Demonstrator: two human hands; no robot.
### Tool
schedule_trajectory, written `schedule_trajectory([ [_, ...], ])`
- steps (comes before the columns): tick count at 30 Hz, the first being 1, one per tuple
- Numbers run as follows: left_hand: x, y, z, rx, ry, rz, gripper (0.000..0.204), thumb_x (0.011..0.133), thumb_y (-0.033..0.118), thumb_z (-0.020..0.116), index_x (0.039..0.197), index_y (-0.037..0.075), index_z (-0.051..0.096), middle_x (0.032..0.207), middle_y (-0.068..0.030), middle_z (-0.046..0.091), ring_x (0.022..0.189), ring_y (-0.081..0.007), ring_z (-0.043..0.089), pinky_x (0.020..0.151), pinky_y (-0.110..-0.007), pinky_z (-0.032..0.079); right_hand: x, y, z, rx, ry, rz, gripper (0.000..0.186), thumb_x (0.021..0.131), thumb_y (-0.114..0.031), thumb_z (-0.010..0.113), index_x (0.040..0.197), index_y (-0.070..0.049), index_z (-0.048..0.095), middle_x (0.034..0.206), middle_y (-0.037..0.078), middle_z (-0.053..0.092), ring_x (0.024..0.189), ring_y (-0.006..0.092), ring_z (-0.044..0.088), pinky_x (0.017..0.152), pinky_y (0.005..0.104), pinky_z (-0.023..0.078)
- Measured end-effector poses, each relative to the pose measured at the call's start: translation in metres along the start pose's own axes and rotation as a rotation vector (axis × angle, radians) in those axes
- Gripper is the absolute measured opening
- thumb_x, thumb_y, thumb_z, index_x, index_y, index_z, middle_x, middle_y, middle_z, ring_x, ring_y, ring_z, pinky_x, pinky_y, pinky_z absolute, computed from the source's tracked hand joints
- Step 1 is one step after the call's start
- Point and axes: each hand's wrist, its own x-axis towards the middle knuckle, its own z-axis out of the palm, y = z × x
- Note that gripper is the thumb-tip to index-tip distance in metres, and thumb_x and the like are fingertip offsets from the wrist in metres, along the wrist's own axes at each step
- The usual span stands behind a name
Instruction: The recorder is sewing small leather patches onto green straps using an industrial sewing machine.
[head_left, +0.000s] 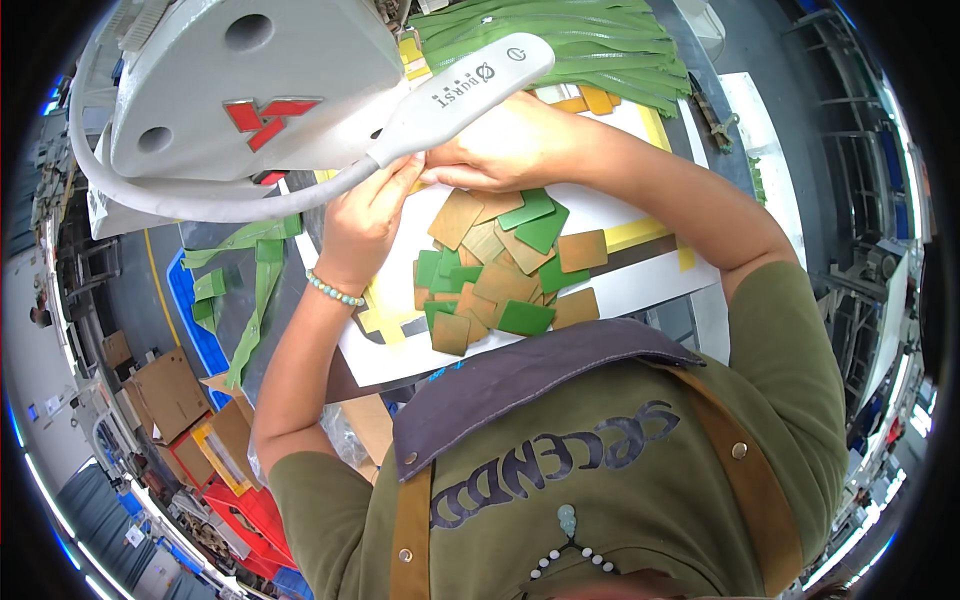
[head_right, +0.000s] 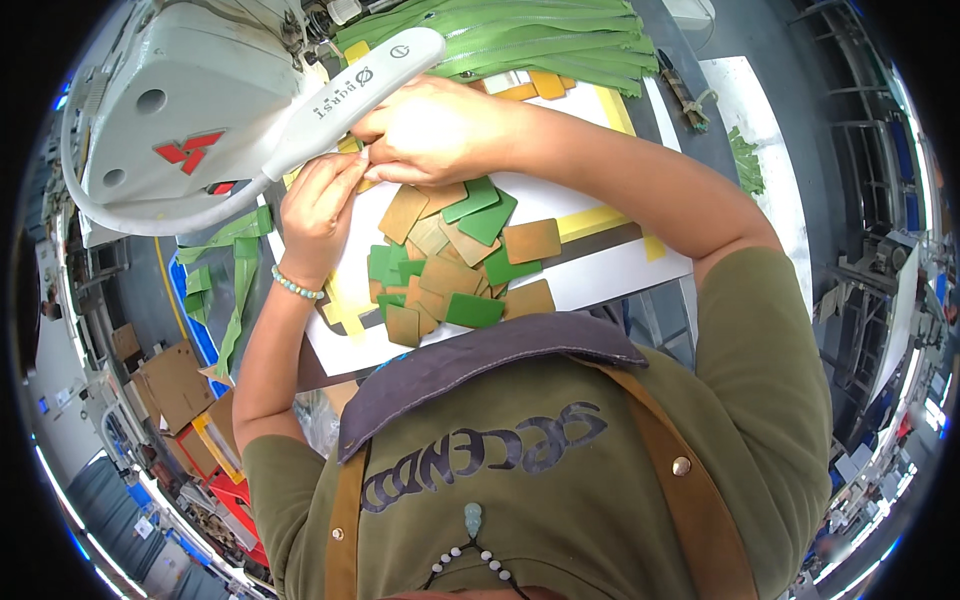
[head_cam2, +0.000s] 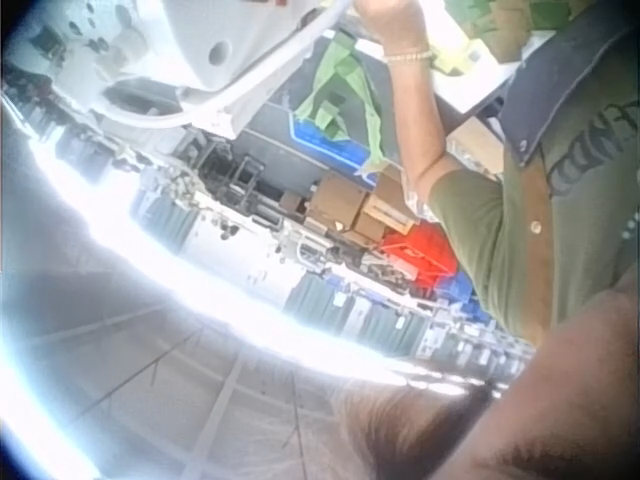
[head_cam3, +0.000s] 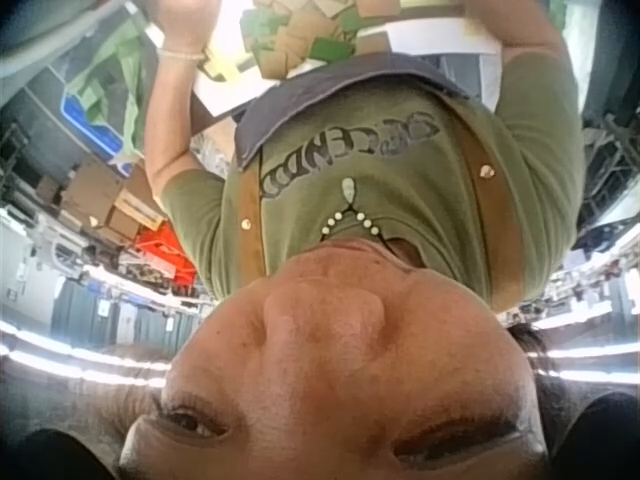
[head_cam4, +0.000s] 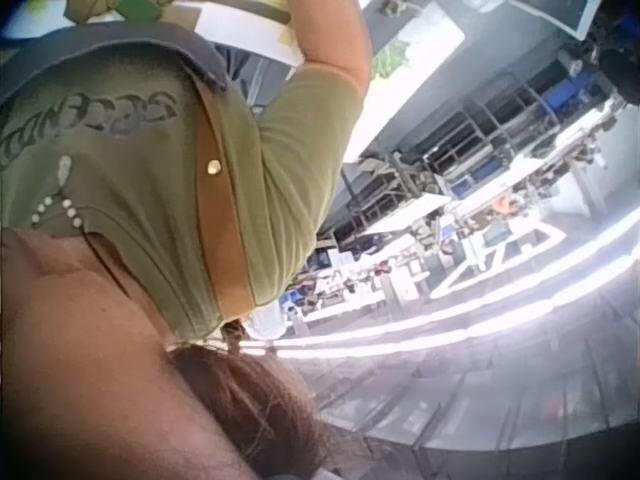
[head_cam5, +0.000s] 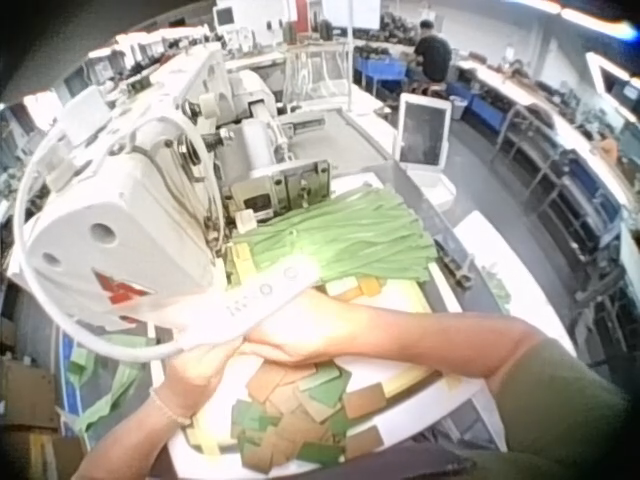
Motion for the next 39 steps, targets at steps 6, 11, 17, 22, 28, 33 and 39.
schedule_trajectory([
  [6, -0.002, 0.003, 0.001, 0.051, 0.001, 0.0, 0.027, 0.085, -0.005, 0.081, 0.112, -0.002, 0.076, 0.101, -0.0136, 0.073, 0.089, -0.0306, 0.071, 0.078, -0.039, 0.058, -0.014, 0.018, 0.018, -0.009, 0.225, -0.172, 0.031, 0.101, -0.036, 0.067, 0.109, -0.01, 0.081, 0.125, 0.005, 0.068, 0.116, 0.0271, 0.065, 0.104, 0.0454, 0.05],
  [11, -0.013, 0.004, -0.006, 0.162, -0.018, -0.028, 0.027, 0.086, -0.004, 0.082, 0.111, -0.002, 0.075, 0.106, -0.0132, 0.073, 0.091, -0.0294, 0.071, 0.079, -0.038, 0.059, -0.012, 0.024, 0.001, 0.33, 0.202, 0.083, 0.028, 0.1, -0.028, 0.068, 0.116, -0.007, 0.077, 0.135, 0.01, 0.066, 0.124, 0.0276, 0.064, 0.104, 0.0439, 0.052],
  [17, -0.014, 0.003, -0.005, 0.173, 0.008, -0.057, 0.025, 0.085, -0.003, 0.082, 0.11, -0.001, 0.076, 0.12, -0.0118, 0.074, 0.1, -0.0283, 0.074, 0.082, -0.036, 0.061, 0.008, 0.052, -0.004, 0.739, 0.271, 0.362, 0.061, 0.101, -0.012, 0.061, 0.16, -0.005, 0.047, 0.149, 0.014, 0.06, 0.133, 0.0238, 0.061, 0.107, 0.036, 0.054],
  [22, -0.012, 0.001, -0.006, 0.156, 0.0, -0.064, 0.026, 0.085, -0.004, 0.08, 0.111, 0.0, 0.076, 0.124, -0.01, 0.075, 0.102, -0.0267, 0.074, 0.084, -0.036, 0.061, -0.004, 0.067, 0.0, 1.196, 0.36, 0.317, 0.063, 0.103, -0.013, 0.063, 0.162, -0.005, 0.044, 0.152, 0.013, 0.059, 0.134, 0.0224, 0.062, 0.112, 0.0368, 0.053],
  [28, -0.012, 0.002, -0.006, 0.123, -0.011, -0.082, 0.031, 0.086, -0.004, 0.078, 0.116, 0.002, 0.077, 0.126, -0.0075, 0.075, 0.103, -0.0259, 0.073, 0.085, -0.036, 0.061, -0.022, 0.013, -0.024, 0.811, 0.203, 0.42, 0.056, 0.104, -0.015, 0.065, 0.157, -0.005, 0.052, 0.152, 0.006, 0.063, 0.125, 0.0157, 0.066, 0.103, 0.0316, 0.053],
  [33, -0.002, 0.008, -0.009, 0.179, -0.155, 0.039, 0.047, 0.086, 0.001, 0.069, 0.132, 0.01, 0.075, 0.139, 0.0014, 0.072, 0.103, -0.0219, 0.065, 0.088, -0.034, 0.059, -0.024, 0.029, -0.022, 0.454, 0.643, 0.039, 0.042, 0.08, -0.017, 0.079, 0.118, 0.0, 0.069, 0.121, 0.023, 0.064, 0.108, 0.0443, 0.062, 0.097, 0.0492, 0.052],
  [39, -0.001, 0.007, -0.007, 0.209, -0.256, 0.031, 0.057, 0.089, 0.002, 0.064, 0.144, 0.014, 0.069, 0.146, -0.0004, 0.068, 0.101, -0.0251, 0.062, 0.093, -0.036, 0.057, -0.032, 0.035, -0.008, -0.032, 0.512, 0.394, 0.04, 0.078, -0.015, 0.077, 0.115, -0.002, 0.069, 0.119, 0.021, 0.065, 0.118, 0.0428, 0.058, 0.104, 0.0536, 0.045],
])
